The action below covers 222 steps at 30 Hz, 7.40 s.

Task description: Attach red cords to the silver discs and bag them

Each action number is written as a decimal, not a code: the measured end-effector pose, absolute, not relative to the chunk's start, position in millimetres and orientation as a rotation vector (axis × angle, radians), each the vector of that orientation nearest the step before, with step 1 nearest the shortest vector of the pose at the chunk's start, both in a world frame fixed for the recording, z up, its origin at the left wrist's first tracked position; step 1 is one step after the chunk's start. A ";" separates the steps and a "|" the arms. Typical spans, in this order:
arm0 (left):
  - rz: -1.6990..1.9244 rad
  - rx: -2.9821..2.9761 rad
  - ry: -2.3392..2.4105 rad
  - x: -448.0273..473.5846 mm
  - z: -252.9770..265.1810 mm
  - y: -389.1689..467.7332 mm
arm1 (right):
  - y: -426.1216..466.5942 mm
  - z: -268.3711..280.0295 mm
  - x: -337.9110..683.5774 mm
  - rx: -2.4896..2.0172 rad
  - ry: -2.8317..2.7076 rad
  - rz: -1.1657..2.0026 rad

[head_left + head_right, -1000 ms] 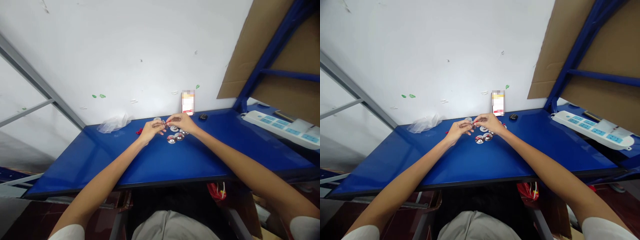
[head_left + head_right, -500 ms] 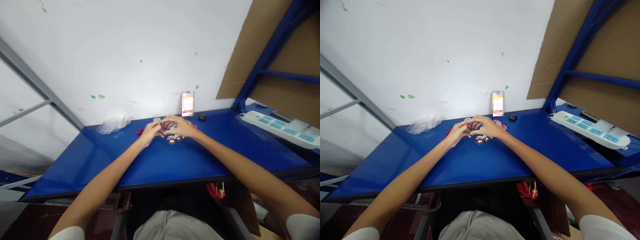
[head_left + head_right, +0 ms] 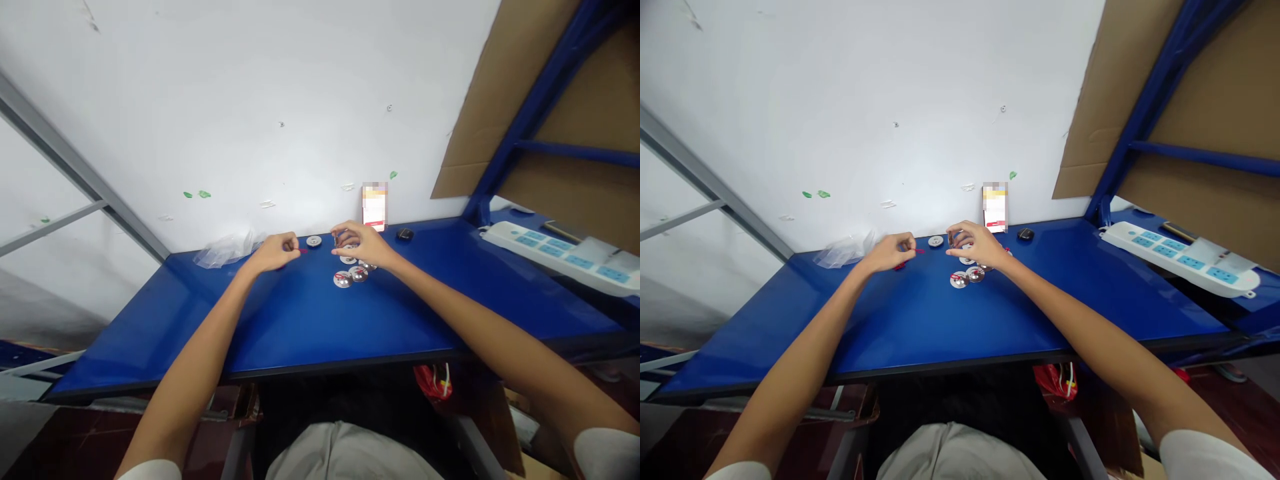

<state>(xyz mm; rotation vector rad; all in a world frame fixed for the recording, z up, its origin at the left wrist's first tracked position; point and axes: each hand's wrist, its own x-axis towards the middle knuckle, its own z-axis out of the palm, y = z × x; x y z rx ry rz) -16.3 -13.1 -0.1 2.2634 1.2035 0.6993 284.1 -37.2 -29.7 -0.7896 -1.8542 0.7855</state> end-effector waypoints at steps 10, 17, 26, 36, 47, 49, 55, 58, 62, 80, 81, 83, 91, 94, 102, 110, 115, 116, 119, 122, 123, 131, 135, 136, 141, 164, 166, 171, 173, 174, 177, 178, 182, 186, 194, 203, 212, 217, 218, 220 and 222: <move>0.018 2.308 1.418 -68.3 15.3 2.0 | -35.7 -39.9 279.5 -0.891 -1.885 0.707; 0.362 2.479 1.408 -47.5 17.8 -7.6 | -38.8 -40.6 274.4 -0.885 -1.872 0.762; 0.768 1.974 0.858 22.8 -22.9 -32.0 | -39.7 -47.8 263.9 -0.819 -1.874 0.922; 0.862 1.471 0.886 35.1 -44.6 -28.2 | -29.6 -50.9 270.9 -0.798 -1.879 0.964; 0.996 1.395 1.269 24.5 -28.0 5.4 | -17.6 -46.4 290.9 -1.018 -1.980 0.545; 0.978 1.431 1.381 26.9 -25.6 22.4 | -15.9 -46.7 295.2 -1.038 -2.030 0.466; 0.814 1.525 1.545 37.3 -23.9 60.0 | -18.7 -42.4 300.5 -1.047 -2.086 0.329; 0.769 1.599 1.593 37.9 -24.3 62.8 | -19.2 -39.6 301.5 -1.048 -2.088 0.302; 0.684 1.783 1.657 37.4 -21.7 56.4 | -19.7 -37.8 302.1 -1.056 -2.094 0.292; 0.655 2.222 1.224 34.5 -31.3 -33.6 | -26.1 -31.6 312.6 -1.047 -2.550 0.219; 0.642 2.238 1.174 36.0 -30.9 -36.7 | -26.8 -31.4 312.4 -1.041 -2.547 0.210; 0.627 2.268 1.080 39.8 -30.0 -41.6 | -28.6 -30.0 312.4 -1.044 -2.532 0.203; 0.591 2.450 0.968 55.8 -37.0 -56.1 | -24.0 -30.8 316.1 -0.979 -2.523 0.206; 0.606 2.487 0.984 56.4 -36.3 -57.4 | -26.4 -27.0 314.8 -1.003 -2.542 0.214; 0.618 2.548 1.029 54.4 -35.1 -57.3 | -40.8 -12.9 304.0 -1.283 -2.686 -0.056; 0.872 2.466 1.129 51.0 -37.8 -47.1 | -23.4 -27.0 309.3 -1.124 -2.207 0.295; 0.969 2.190 1.081 49.6 -40.4 -40.6 | -26.6 -35.3 291.9 -0.920 -1.842 0.809; 0.971 2.134 1.050 48.4 -39.7 -38.9 | -28.1 -36.9 287.0 -0.897 -1.801 0.882; 0.900 2.050 1.038 36.7 -31.0 -30.4 | -32.7 -38.1 277.6 -0.881 -1.794 1.002; 0.731 2.078 1.240 9.3 -14.7 -14.9 | -34.2 -32.7 284.0 -0.947 -2.000 0.797; 0.703 2.138 1.327 -2.3 -9.1 -8.9 | -33.5 -30.3 289.5 -0.979 -2.104 0.639; 0.260 2.186 1.649 -64.6 5.2 14.6 | -23.0 -26.9 318.4 -1.087 -2.662 0.142; 0.093 2.154 1.635 -66.5 1.6 12.9 | -26.0 -25.8 312.2 -1.130 -2.675 0.132; 0.096 2.130 1.615 -66.6 1.3 13.0 | -27.2 -25.0 311.1 -1.149 -2.672 0.136; 0.454 1.915 1.421 -65.4 1.4 14.6 | -31.6 -21.1 309.3 -1.187 -2.652 0.174; 0.532 2.414 1.883 22.4 -11.1 37.4 | -32.1 -25.5 302.3 -1.129 -2.488 0.208; 0.552 2.374 1.714 17.5 -7.2 22.5 | -34.0 -26.8 295.9 -1.104 -2.360 0.369; 0.629 2.102 0.991 20.3 -12.1 -23.8 | -40.8 -35.0 274.8 -0.891 -2.040 0.780; 0.696 2.088 0.866 25.1 -15.5 -37.4 | -43.0 -38.5 268.4 -0.830 -1.981 0.840; 0.733 2.093 0.843 26.7 -15.9 -41.4 | -43.7 -39.7 266.2 -0.814 -1.964 0.855; 0.789 2.111 0.852 23.0 -11.2 -41.6 | -43.5 -39.8 264.6 -0.805 -1.920 0.912; 0.782 2.125 0.866 18.0 -8.2 -38.4 | -42.9 -38.3 265.9 -0.806 -1.907 0.930; 0.712 2.280 1.064 -17.4 1.7 -17.6 | -42.9 -25.1 280.6 -0.891 -1.992 0.795; 0.514 2.340 1.345 -54.5 2.7 -0.5 | -48.6 -12.2 297.4 -1.020 -2.454 0.630; 0.549 2.496 1.495 -59.5 11.4 -3.4 | -47.9 -14.4 292.1 -0.824 -2.745 0.511; 0.744 1.951 0.915 15.6 -9.8 -39.8 | -52.2 -25.1 268.5 -0.827 -1.821 0.999; 1.046 1.572 0.774 44.3 -33.8 -50.0 | -47.7 -32.7 262.3 -0.780 -1.607 1.019; 1.034 1.546 0.697 44.3 -36.0 -52.3 | -52.7 -31.4 263.3 -0.694 -1.866 0.889; 1.030 1.559 0.702 45.5 -36.7 -52.9 | -54.0 -32.1 262.5 -0.691 -1.905 0.846; 1.017 1.584 0.729 47.5 -36.6 -52.8 | -56.3 -33.7 260.5 -0.703 -1.958 0.738; 1.011 1.608 0.761 45.3 -33.0 -49.7 | -57.5 -34.5 259.1 -0.721 -1.955 0.695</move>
